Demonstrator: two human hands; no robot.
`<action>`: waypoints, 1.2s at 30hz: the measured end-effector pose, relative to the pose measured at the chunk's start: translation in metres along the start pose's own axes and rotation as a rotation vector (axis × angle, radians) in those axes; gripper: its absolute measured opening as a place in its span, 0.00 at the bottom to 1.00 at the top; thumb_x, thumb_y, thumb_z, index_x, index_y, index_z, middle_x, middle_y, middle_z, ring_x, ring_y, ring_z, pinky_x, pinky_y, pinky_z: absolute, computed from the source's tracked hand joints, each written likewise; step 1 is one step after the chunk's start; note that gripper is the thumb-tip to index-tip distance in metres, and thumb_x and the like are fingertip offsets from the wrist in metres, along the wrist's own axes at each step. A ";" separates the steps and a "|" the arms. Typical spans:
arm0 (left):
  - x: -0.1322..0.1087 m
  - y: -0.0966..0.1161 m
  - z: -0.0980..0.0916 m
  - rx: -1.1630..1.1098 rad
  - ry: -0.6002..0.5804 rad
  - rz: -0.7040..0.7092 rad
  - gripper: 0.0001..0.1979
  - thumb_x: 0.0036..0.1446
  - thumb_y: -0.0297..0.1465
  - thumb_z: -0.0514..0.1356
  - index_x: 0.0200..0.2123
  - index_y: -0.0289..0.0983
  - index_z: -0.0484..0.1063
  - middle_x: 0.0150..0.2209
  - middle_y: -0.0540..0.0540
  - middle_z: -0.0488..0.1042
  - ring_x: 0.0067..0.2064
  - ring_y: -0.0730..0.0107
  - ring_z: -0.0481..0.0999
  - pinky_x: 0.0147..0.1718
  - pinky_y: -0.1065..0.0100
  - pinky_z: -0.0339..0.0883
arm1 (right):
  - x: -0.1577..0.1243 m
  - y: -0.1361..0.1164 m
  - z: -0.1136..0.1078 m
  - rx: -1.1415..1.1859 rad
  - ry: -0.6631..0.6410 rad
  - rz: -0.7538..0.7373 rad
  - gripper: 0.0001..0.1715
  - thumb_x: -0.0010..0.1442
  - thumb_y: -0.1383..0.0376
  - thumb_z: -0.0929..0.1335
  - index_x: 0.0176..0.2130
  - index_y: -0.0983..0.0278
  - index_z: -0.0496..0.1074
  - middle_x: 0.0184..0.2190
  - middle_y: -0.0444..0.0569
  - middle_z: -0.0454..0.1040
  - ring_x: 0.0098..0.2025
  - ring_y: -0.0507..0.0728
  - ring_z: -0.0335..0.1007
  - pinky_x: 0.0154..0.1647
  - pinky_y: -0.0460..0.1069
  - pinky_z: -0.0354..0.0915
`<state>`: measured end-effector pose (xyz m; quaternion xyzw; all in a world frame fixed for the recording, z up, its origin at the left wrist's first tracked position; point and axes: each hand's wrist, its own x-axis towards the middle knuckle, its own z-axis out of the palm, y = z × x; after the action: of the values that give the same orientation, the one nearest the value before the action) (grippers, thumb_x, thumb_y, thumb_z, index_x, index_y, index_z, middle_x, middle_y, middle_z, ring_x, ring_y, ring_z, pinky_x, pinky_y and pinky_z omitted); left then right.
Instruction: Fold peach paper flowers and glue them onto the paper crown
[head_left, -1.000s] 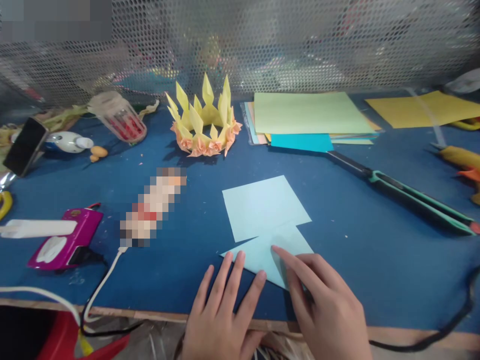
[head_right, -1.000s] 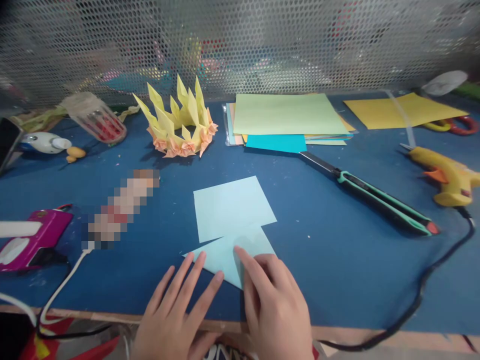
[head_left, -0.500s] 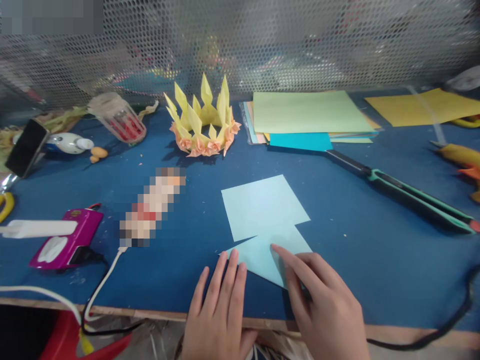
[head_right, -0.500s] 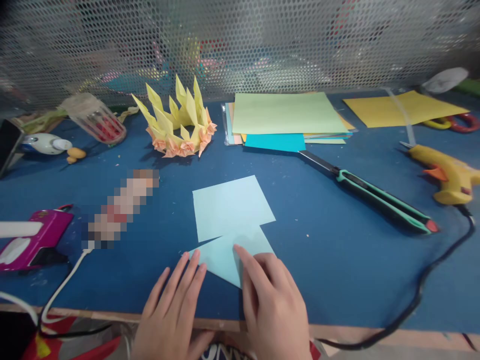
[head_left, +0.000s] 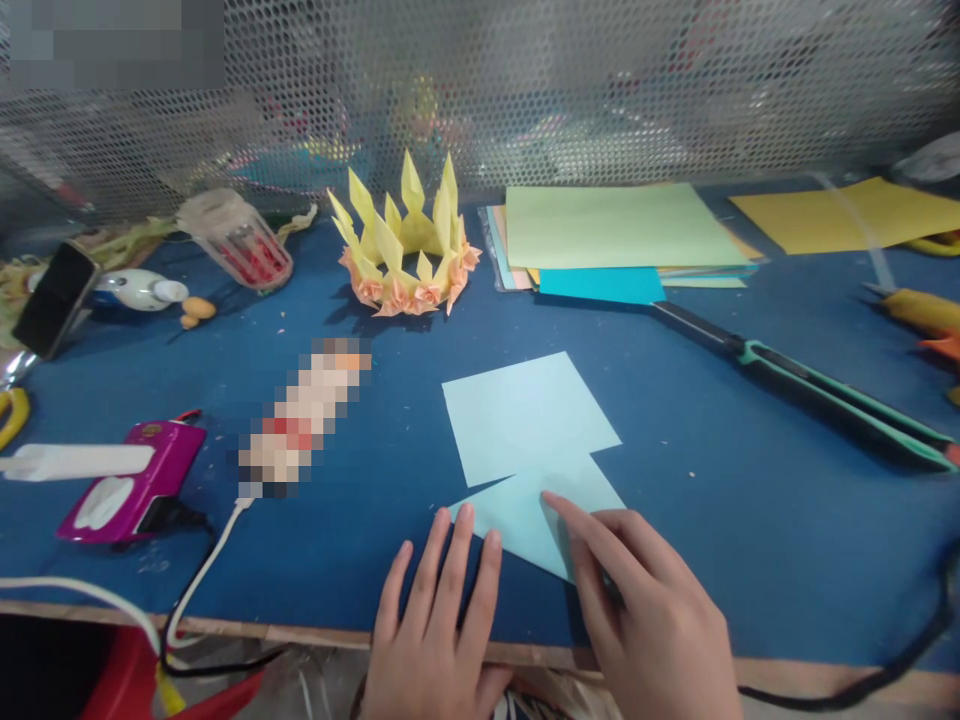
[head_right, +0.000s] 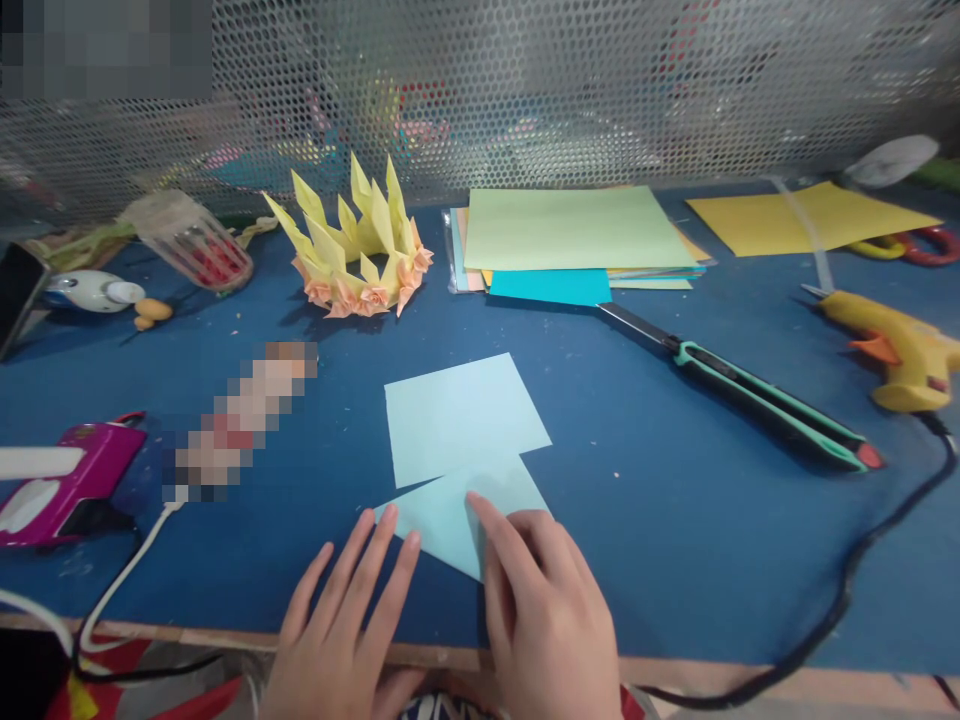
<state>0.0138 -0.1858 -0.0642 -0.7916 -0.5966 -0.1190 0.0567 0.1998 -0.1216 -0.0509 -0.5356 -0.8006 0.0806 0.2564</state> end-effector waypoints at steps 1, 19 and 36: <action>0.000 0.001 0.000 -0.013 0.002 -0.020 0.33 0.67 0.46 0.53 0.71 0.43 0.53 0.65 0.42 0.70 0.64 0.49 0.67 0.59 0.52 0.54 | 0.000 0.000 0.000 -0.001 0.001 -0.002 0.19 0.72 0.65 0.60 0.57 0.60 0.71 0.35 0.49 0.73 0.31 0.52 0.72 0.29 0.44 0.66; 0.002 0.010 -0.001 0.067 0.023 -0.062 0.31 0.67 0.35 0.53 0.72 0.47 0.51 0.64 0.43 0.71 0.66 0.54 0.67 0.59 0.56 0.61 | 0.001 0.004 0.001 -0.077 -0.033 -0.074 0.23 0.72 0.67 0.59 0.63 0.61 0.67 0.33 0.48 0.69 0.27 0.51 0.66 0.25 0.44 0.63; 0.007 0.013 -0.004 0.117 -0.013 -0.062 0.36 0.68 0.40 0.54 0.74 0.47 0.42 0.64 0.40 0.70 0.64 0.51 0.70 0.56 0.52 0.63 | 0.000 0.005 0.004 -0.067 -0.012 -0.085 0.23 0.72 0.66 0.59 0.62 0.62 0.68 0.33 0.48 0.69 0.28 0.52 0.67 0.26 0.44 0.64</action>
<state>0.0276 -0.1841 -0.0580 -0.7689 -0.6270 -0.0808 0.0953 0.2019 -0.1187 -0.0557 -0.5088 -0.8264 0.0458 0.2368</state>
